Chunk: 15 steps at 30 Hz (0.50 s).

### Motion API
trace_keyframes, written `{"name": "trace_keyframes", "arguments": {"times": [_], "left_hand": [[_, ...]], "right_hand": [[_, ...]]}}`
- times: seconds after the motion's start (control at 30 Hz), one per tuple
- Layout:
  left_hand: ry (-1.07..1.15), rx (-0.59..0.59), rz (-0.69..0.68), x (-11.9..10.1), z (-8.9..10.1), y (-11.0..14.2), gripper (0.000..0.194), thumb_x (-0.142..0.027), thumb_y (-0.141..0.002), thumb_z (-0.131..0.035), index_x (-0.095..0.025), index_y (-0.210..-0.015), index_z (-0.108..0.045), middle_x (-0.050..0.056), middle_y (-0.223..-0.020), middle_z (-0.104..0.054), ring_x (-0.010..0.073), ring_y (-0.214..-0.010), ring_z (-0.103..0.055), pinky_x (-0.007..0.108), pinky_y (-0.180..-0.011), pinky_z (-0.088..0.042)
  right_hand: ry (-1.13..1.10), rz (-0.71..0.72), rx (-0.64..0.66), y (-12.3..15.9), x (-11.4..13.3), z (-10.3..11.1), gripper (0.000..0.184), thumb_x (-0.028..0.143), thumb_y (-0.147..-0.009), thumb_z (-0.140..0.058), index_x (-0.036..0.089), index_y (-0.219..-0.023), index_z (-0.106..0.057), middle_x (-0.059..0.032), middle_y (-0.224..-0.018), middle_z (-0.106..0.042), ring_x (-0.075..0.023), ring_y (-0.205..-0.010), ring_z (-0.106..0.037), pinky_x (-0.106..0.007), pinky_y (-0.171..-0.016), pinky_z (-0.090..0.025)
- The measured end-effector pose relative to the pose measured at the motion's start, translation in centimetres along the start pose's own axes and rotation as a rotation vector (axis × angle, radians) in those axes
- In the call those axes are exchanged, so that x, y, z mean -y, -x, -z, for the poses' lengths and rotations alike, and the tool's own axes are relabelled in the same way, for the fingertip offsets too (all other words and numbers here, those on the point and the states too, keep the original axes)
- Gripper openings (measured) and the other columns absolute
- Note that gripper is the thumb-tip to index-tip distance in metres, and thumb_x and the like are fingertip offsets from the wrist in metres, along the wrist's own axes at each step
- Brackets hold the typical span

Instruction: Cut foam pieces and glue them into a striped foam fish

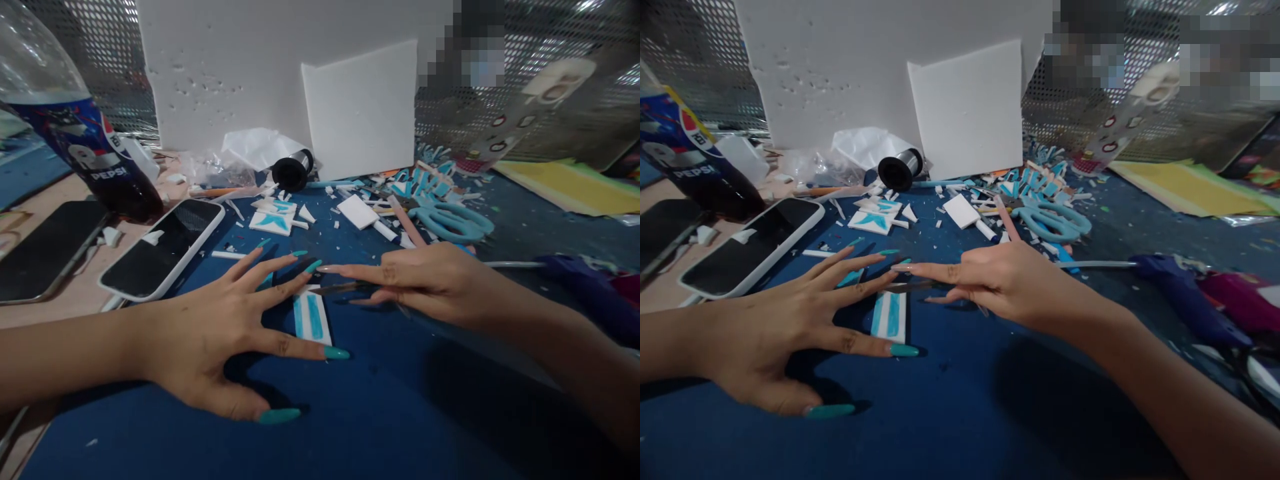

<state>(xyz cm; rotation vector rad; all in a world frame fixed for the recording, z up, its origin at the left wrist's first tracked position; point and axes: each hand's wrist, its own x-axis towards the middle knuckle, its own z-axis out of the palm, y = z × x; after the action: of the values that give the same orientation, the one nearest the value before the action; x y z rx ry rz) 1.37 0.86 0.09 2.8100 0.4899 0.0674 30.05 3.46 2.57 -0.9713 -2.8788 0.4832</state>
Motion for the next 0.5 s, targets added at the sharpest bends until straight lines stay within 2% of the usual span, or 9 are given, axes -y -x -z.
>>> {"name": "trace_keyframes", "arguments": {"times": [0.13,0.23,0.33,0.43,0.5], "left_hand": [[-0.021,0.018,-0.001,-0.03,-0.11,0.02,0.067,-0.060,-0.080,-0.053,-0.047,-0.140,-0.027,0.010,-0.156,-0.004,0.0530,-0.135,-0.012,0.082,-0.091,-0.014],[-0.035,0.020,0.000,-0.04,-0.13,0.00,0.066,-0.059,-0.080,-0.052,-0.048,-0.140,-0.027,0.011,-0.156,-0.005,0.0528,-0.135,-0.011,0.082,-0.090,-0.015],[-0.042,0.019,0.002,-0.04,-0.13,0.00,0.066,-0.059,-0.080,-0.053,-0.048,-0.140,-0.026,0.010,-0.156,-0.005,0.0531,-0.135,-0.012,0.082,-0.090,-0.015],[-0.042,-0.002,0.001,-0.05,-0.17,0.01,0.066,-0.059,-0.079,-0.054,-0.048,-0.139,-0.029,0.009,-0.156,-0.006,0.0536,-0.134,-0.014,0.081,-0.091,-0.015],[-0.042,-0.022,0.000,-0.06,-0.25,0.00,0.067,-0.059,-0.079,-0.055,-0.047,-0.139,-0.030,0.009,-0.156,-0.008,0.0535,-0.134,-0.015,0.081,-0.091,-0.016]], "right_hand": [[-0.012,0.006,-0.024,-0.06,-0.37,-0.40,0.049,0.032,-0.089,-0.055,0.038,-0.136,-0.044,0.0022,-0.073,-0.059,-0.0135,-0.072,-0.060,-0.029,-0.076,-0.046],[-0.019,0.036,-0.122,0.02,-0.64,-0.85,0.042,0.029,-0.090,-0.052,0.037,-0.131,-0.051,0.0012,-0.078,-0.061,-0.0129,-0.073,-0.060,-0.028,-0.077,-0.047],[-0.039,0.055,-0.208,0.17,-0.94,-0.93,0.041,0.023,-0.092,-0.048,0.036,-0.130,-0.053,0.0033,-0.073,-0.064,-0.0123,-0.070,-0.061,-0.030,-0.083,-0.046],[-0.029,0.067,-0.180,0.23,-0.94,-0.59,0.049,0.016,-0.093,-0.040,0.038,-0.136,-0.043,0.0059,-0.070,-0.065,-0.0119,-0.069,-0.062,-0.032,-0.088,-0.043],[-0.010,0.062,-0.099,0.20,-0.63,-0.34,0.053,0.015,-0.093,-0.036,0.041,-0.140,-0.036,0.0063,-0.070,-0.064,-0.0117,-0.069,-0.061,-0.031,-0.083,-0.044]]}}
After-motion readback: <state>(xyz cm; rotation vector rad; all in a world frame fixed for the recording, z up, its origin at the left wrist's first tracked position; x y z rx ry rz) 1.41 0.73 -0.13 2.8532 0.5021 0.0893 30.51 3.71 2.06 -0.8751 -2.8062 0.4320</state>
